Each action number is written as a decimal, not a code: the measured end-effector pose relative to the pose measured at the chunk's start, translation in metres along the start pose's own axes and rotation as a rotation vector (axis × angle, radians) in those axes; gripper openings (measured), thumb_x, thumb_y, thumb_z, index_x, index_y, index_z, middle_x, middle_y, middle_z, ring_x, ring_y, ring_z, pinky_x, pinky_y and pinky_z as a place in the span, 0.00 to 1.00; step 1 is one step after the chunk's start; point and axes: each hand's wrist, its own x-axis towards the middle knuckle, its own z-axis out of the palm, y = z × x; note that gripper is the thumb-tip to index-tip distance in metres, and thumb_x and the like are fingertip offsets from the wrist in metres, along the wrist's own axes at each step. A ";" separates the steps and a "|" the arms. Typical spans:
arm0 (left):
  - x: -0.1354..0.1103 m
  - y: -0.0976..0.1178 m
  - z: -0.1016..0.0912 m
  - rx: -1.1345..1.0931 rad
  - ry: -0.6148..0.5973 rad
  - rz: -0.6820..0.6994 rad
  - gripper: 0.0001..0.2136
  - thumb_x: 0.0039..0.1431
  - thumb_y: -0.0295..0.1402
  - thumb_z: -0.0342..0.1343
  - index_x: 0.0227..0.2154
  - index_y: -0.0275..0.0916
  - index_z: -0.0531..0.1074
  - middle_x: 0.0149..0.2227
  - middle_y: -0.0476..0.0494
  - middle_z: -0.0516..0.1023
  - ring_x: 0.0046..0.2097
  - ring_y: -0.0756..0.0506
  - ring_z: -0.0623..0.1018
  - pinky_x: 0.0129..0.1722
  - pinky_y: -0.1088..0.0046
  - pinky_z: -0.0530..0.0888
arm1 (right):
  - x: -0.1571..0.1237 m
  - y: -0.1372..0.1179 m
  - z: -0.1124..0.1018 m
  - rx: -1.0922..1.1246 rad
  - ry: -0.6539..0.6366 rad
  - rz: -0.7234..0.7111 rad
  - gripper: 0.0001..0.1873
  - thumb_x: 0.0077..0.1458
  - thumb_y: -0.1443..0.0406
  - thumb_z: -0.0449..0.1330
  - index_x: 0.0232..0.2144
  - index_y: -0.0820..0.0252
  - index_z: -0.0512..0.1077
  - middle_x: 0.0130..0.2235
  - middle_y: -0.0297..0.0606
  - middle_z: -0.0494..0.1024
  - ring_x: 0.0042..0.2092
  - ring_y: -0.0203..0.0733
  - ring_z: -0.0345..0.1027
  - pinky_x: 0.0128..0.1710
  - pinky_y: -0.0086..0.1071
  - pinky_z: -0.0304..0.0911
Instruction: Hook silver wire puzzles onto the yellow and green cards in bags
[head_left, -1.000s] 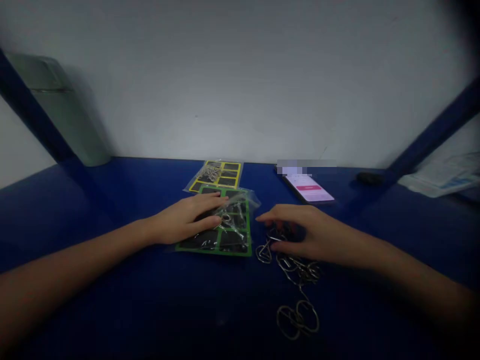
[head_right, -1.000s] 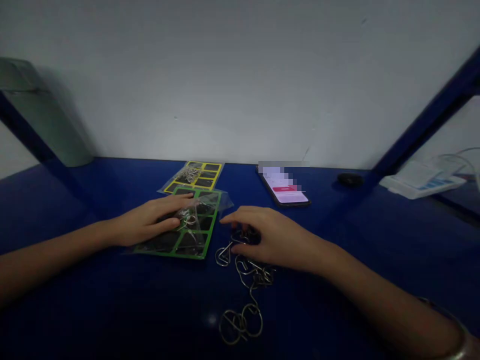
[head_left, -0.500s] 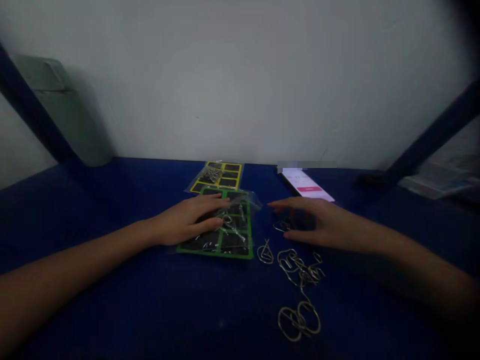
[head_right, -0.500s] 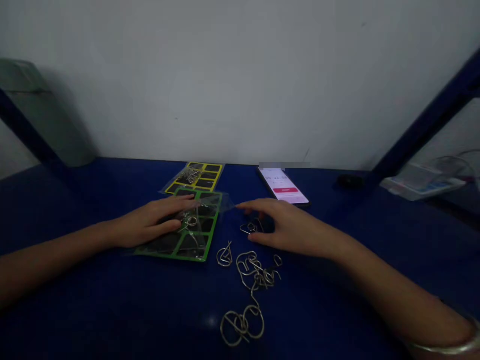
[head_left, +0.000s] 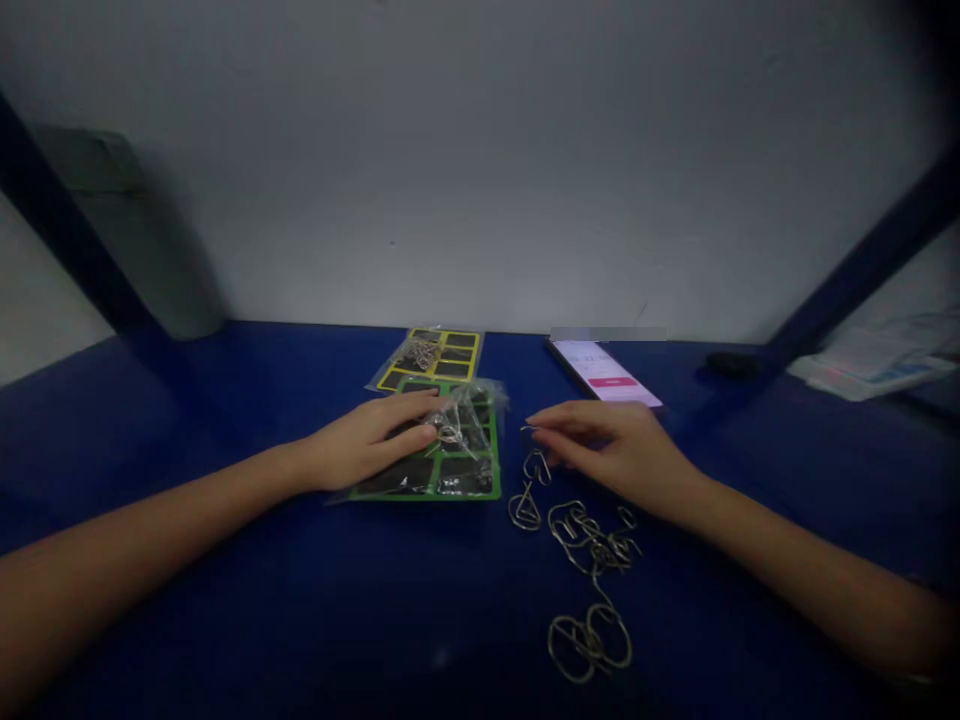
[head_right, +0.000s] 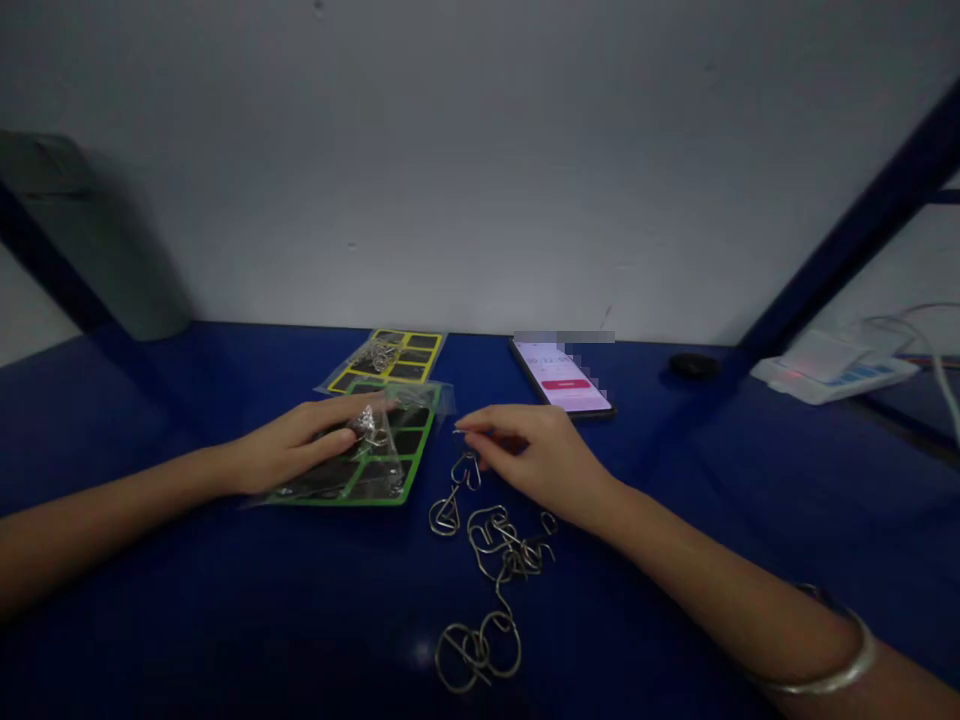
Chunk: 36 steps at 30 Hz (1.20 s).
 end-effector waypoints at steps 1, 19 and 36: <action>0.000 0.000 0.000 -0.008 0.004 -0.001 0.20 0.62 0.39 0.36 0.55 0.38 0.53 0.56 0.45 0.57 0.56 0.47 0.59 0.55 0.69 0.57 | 0.000 -0.003 0.002 0.100 0.059 0.078 0.08 0.49 0.65 0.55 0.33 0.60 0.71 0.25 0.35 0.75 0.24 0.35 0.69 0.22 0.30 0.67; -0.003 0.002 -0.004 -0.015 -0.049 0.074 0.20 0.62 0.38 0.37 0.55 0.40 0.51 0.58 0.43 0.54 0.59 0.47 0.54 0.56 0.66 0.54 | -0.002 -0.023 0.018 -0.103 -0.053 -0.506 0.14 0.52 0.73 0.50 0.39 0.59 0.69 0.43 0.39 0.74 0.43 0.35 0.68 0.40 0.29 0.67; -0.002 0.002 -0.001 0.046 -0.050 0.048 0.20 0.62 0.40 0.35 0.55 0.40 0.51 0.58 0.41 0.54 0.57 0.45 0.57 0.55 0.65 0.56 | 0.000 -0.024 -0.009 -0.102 -0.423 -0.245 0.16 0.44 0.60 0.61 0.37 0.58 0.69 0.37 0.36 0.73 0.39 0.37 0.67 0.38 0.31 0.63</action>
